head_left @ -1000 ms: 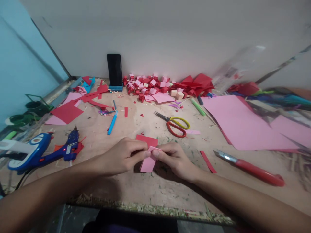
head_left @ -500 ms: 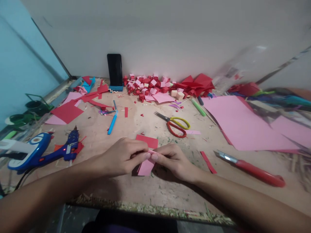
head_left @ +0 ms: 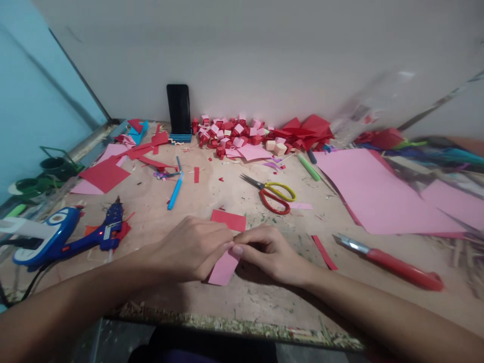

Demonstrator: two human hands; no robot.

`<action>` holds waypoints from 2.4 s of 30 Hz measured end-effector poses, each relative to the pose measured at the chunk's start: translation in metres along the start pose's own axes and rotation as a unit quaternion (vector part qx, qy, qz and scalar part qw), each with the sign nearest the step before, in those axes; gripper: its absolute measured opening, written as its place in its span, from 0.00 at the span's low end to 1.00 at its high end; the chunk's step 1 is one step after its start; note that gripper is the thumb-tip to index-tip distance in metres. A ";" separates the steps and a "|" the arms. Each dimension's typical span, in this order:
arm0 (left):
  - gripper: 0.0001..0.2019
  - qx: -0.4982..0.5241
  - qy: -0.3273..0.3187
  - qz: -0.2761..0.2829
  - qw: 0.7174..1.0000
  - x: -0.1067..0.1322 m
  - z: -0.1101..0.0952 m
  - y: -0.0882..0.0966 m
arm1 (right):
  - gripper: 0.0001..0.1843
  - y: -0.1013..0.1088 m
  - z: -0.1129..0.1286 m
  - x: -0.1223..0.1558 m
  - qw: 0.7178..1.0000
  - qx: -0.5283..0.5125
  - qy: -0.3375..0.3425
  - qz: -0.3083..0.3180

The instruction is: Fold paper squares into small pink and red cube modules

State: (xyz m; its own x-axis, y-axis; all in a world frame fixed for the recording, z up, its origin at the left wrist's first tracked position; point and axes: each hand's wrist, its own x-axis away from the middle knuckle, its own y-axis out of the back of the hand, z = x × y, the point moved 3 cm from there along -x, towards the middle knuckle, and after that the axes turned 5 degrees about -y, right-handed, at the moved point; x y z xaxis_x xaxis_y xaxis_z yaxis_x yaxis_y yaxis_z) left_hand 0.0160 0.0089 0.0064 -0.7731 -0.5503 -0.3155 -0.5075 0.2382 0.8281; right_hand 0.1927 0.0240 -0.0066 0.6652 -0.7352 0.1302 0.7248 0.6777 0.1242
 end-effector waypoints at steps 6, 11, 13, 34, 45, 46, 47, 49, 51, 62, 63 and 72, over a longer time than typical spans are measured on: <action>0.16 0.055 0.077 0.004 0.995 -0.001 0.003 -0.002 | 0.21 0.002 -0.004 0.001 0.999 -0.033 -0.022 -0.021; 0.17 0.258 0.184 0.010 0.948 -0.006 0.005 -0.001 | 0.22 0.006 -0.006 -0.001 0.995 -0.049 -0.027 -0.080; 0.18 0.303 0.201 0.001 0.932 -0.007 0.006 0.000 | 0.21 0.008 -0.006 -0.003 0.989 -0.077 -0.038 -0.118; 0.17 0.359 0.237 -0.030 0.902 -0.010 0.013 -0.003 | 0.22 0.004 -0.004 -0.002 0.996 -0.041 -0.044 -0.060; 0.19 0.289 0.267 -0.090 0.915 -0.005 0.018 -0.003 | 0.17 0.004 -0.009 -0.009 0.984 -0.093 -0.076 -0.135; 0.20 0.260 0.257 -0.088 0.927 -0.005 0.018 -0.002 | 0.16 0.005 -0.010 -0.010 0.982 -0.094 -0.073 -0.145; 0.20 0.233 0.245 -0.087 0.937 -0.005 0.018 -0.002 | 0.15 0.005 -0.010 -0.010 0.982 -0.090 -0.069 -0.151; 0.20 0.187 0.223 -0.086 0.953 -0.006 0.017 -0.001 | 0.13 0.006 -0.011 -0.011 0.983 -0.072 -0.063 -0.154; 0.20 0.161 0.204 -0.086 0.962 -0.007 0.015 -0.001 | 0.12 0.007 -0.011 -0.012 0.986 -0.050 -0.057 -0.151; 0.20 0.214 0.207 -0.058 0.953 -0.006 0.017 -0.007 | 0.09 0.005 -0.005 -0.008 0.997 -0.043 -0.018 -0.058; 0.20 0.224 0.209 -0.056 0.950 -0.006 0.018 -0.008 | 0.09 0.006 -0.006 -0.008 0.997 -0.041 -0.018 -0.056; 0.17 0.358 0.271 -0.058 0.892 -0.008 0.015 -0.002 | 0.13 0.009 0.004 -0.004 0.996 -0.032 -0.001 -0.085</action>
State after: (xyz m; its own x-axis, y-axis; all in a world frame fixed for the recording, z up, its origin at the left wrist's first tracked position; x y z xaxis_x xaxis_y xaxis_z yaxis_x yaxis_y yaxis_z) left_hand 0.0181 0.0247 0.0004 -0.5002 -0.8644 0.0510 -0.8351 0.4971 0.2355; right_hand 0.1958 0.0329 -0.0020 0.5308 -0.8396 0.1152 0.8374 0.5405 0.0809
